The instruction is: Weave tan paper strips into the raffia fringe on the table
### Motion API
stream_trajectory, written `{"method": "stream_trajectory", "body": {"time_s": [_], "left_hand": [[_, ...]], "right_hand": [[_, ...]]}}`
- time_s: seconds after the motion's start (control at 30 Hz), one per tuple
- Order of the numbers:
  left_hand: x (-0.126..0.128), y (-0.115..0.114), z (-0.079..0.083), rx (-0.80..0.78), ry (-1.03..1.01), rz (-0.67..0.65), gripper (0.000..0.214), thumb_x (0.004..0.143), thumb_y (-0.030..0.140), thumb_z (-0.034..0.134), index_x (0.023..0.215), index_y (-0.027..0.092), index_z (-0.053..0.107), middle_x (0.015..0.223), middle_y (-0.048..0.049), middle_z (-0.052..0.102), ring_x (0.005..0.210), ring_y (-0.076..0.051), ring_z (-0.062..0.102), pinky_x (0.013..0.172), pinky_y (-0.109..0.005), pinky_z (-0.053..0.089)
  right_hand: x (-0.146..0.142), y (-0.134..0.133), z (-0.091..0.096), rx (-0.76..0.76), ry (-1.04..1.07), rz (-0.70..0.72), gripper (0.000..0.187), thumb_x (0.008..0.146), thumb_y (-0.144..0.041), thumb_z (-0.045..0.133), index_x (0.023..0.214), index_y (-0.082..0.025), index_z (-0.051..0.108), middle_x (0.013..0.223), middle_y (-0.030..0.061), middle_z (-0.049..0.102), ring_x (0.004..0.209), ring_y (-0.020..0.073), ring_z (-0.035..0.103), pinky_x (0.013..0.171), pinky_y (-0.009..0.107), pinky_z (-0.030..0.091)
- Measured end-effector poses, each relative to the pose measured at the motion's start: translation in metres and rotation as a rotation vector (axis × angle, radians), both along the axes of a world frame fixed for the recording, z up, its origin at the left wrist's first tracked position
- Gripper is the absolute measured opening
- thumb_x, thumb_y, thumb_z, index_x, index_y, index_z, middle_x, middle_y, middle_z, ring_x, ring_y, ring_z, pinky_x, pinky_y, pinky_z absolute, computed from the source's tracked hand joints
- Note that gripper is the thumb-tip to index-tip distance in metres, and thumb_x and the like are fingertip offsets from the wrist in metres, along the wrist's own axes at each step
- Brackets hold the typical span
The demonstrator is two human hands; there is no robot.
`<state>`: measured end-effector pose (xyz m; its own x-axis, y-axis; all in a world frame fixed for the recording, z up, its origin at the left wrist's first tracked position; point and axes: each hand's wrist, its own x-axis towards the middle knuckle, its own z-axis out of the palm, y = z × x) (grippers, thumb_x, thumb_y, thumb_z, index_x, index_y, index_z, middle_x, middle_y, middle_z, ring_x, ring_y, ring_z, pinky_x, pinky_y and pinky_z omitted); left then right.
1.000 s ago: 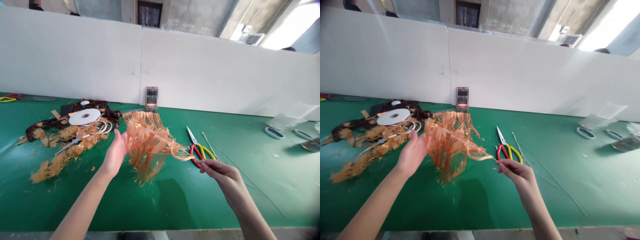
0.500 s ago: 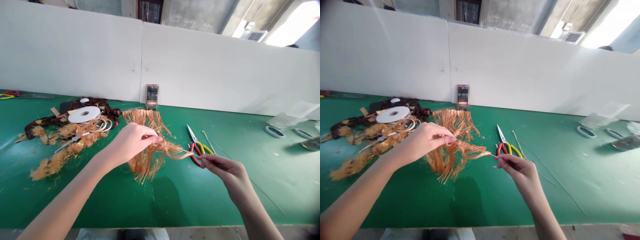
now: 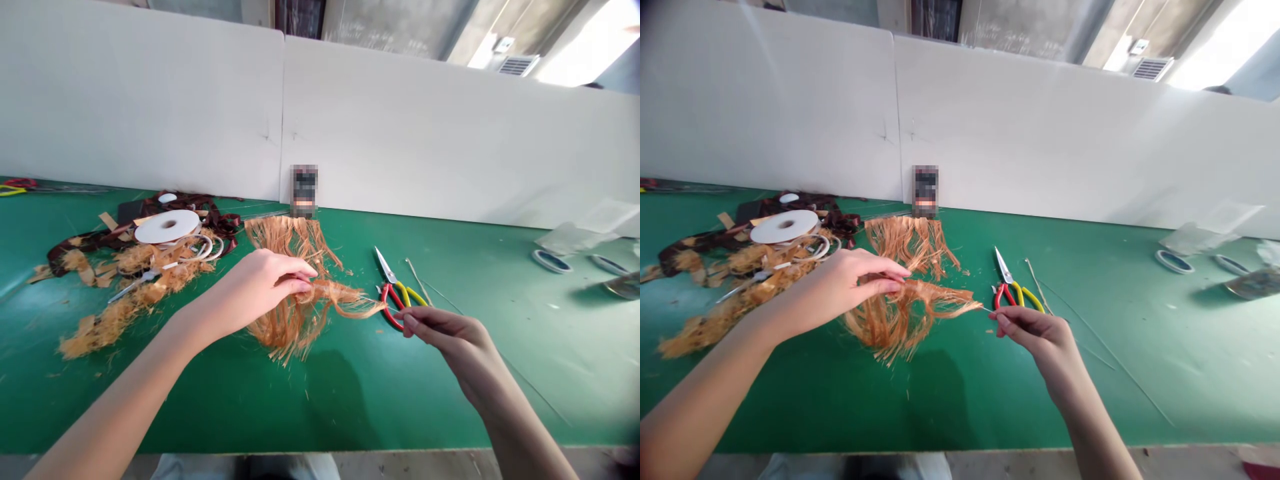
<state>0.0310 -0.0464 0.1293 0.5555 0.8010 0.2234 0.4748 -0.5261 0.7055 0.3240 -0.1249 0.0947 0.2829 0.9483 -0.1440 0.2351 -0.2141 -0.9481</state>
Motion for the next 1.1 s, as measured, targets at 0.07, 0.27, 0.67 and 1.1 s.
{"method": "stream_trajectory", "body": {"time_s": [0.07, 0.27, 0.67, 1.1], "left_hand": [[0.001, -0.002, 0.002, 0.069, 0.010, -0.006, 0.020, 0.088, 0.031, 0.057, 0.098, 0.029, 0.074, 0.085, -0.0006, 0.076, 0.080, -0.023, 0.070, 0.071, -0.031, 0.051], [-0.014, 0.002, 0.002, 0.295, -0.193, 0.338, 0.030, 0.091, 0.038, 0.052, 0.117, 0.027, 0.064, 0.120, -0.0032, 0.066, 0.112, -0.024, 0.060, 0.099, -0.038, 0.042], [-0.017, -0.002, -0.029, -0.455, -0.815, -0.003, 0.044, 0.083, 0.045, 0.061, 0.120, 0.023, 0.060, 0.113, -0.0104, 0.066, 0.107, -0.031, 0.061, 0.085, -0.043, 0.053], [-0.005, -0.013, -0.036, -0.568, -0.782, 0.156, 0.012, 0.076, 0.027, 0.067, 0.087, 0.021, 0.068, 0.081, -0.0022, 0.067, 0.070, -0.018, 0.062, 0.064, -0.031, 0.052]], "right_hand": [[0.002, 0.000, -0.003, 0.003, 0.000, 0.010, 0.028, 0.056, -0.046, 0.082, 0.072, -0.023, 0.079, 0.060, 0.0033, 0.069, 0.068, 0.0225, 0.060, 0.070, 0.038, 0.048], [0.007, -0.004, -0.005, -0.033, 0.049, 0.029, 0.027, 0.056, -0.044, 0.083, 0.069, -0.021, 0.079, 0.062, 0.0049, 0.068, 0.071, 0.0229, 0.059, 0.067, 0.034, 0.045], [0.017, -0.007, -0.011, -0.205, 0.261, 0.113, 0.025, 0.054, -0.039, 0.083, 0.067, -0.018, 0.078, 0.062, 0.0055, 0.062, 0.058, 0.0154, 0.050, 0.057, 0.030, 0.044], [0.021, -0.011, -0.021, -0.301, 0.362, 0.088, 0.025, 0.056, -0.036, 0.085, 0.071, -0.016, 0.078, 0.062, 0.0041, 0.063, 0.055, 0.0112, 0.047, 0.055, 0.026, 0.044]]}}
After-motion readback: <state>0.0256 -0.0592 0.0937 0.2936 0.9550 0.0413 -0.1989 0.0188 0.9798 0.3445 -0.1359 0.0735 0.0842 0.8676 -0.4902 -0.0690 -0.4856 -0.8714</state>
